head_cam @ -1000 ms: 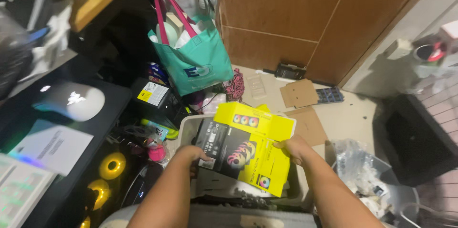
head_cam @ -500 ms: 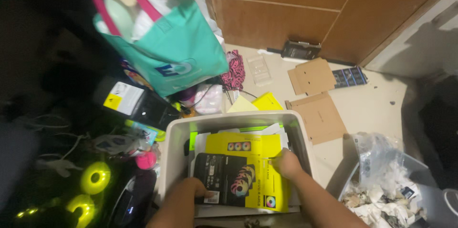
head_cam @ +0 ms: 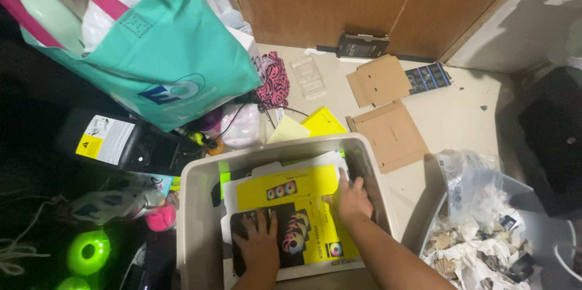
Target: The person opens an ASUS GeForce RTX 5060 graphics card box on their lap, removes the printed inserts and the yellow accessory box, and flattens the white cardboard box by folding its flaps and panels. They then place the flattened cardboard and packaging into a plastic storage bin, add another small boxed item, and close the bin lid.
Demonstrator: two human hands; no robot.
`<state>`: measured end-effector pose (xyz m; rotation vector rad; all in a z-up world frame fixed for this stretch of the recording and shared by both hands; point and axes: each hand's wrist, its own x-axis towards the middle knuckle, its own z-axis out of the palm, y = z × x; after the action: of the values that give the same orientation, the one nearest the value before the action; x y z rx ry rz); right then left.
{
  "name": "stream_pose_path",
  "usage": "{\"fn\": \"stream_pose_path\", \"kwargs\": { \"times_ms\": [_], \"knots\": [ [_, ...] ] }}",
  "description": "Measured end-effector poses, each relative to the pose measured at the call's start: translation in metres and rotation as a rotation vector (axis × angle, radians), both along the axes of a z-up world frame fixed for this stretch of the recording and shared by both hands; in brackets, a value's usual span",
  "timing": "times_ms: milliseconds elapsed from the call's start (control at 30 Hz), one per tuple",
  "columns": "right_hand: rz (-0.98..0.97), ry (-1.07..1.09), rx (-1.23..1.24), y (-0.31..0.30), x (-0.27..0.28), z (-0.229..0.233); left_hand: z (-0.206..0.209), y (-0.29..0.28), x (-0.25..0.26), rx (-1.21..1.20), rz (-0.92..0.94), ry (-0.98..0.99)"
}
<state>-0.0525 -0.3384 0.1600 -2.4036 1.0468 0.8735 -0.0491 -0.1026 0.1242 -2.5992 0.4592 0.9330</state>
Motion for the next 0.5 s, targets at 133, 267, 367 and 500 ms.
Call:
{"fn": "stream_pose_path", "kwargs": {
  "times_ms": [133, 267, 367, 500],
  "knots": [
    [-0.113, 0.109, 0.097, 0.000, 0.009, -0.001, 0.009, -0.003, -0.004, -0.060, -0.066, 0.143],
    [-0.050, -0.084, 0.096, 0.015, 0.007, -0.033, -0.001, -0.002, -0.008, -0.157, -0.036, 0.066],
    [0.036, -0.097, 0.163, 0.020, -0.004, -0.068, -0.014, -0.001, -0.008, -0.155, -0.048, 0.105],
    [0.155, -0.101, 0.196, 0.004, -0.006, -0.110, -0.018, -0.007, -0.002, 0.007, -0.274, 0.096]
  ]
}}
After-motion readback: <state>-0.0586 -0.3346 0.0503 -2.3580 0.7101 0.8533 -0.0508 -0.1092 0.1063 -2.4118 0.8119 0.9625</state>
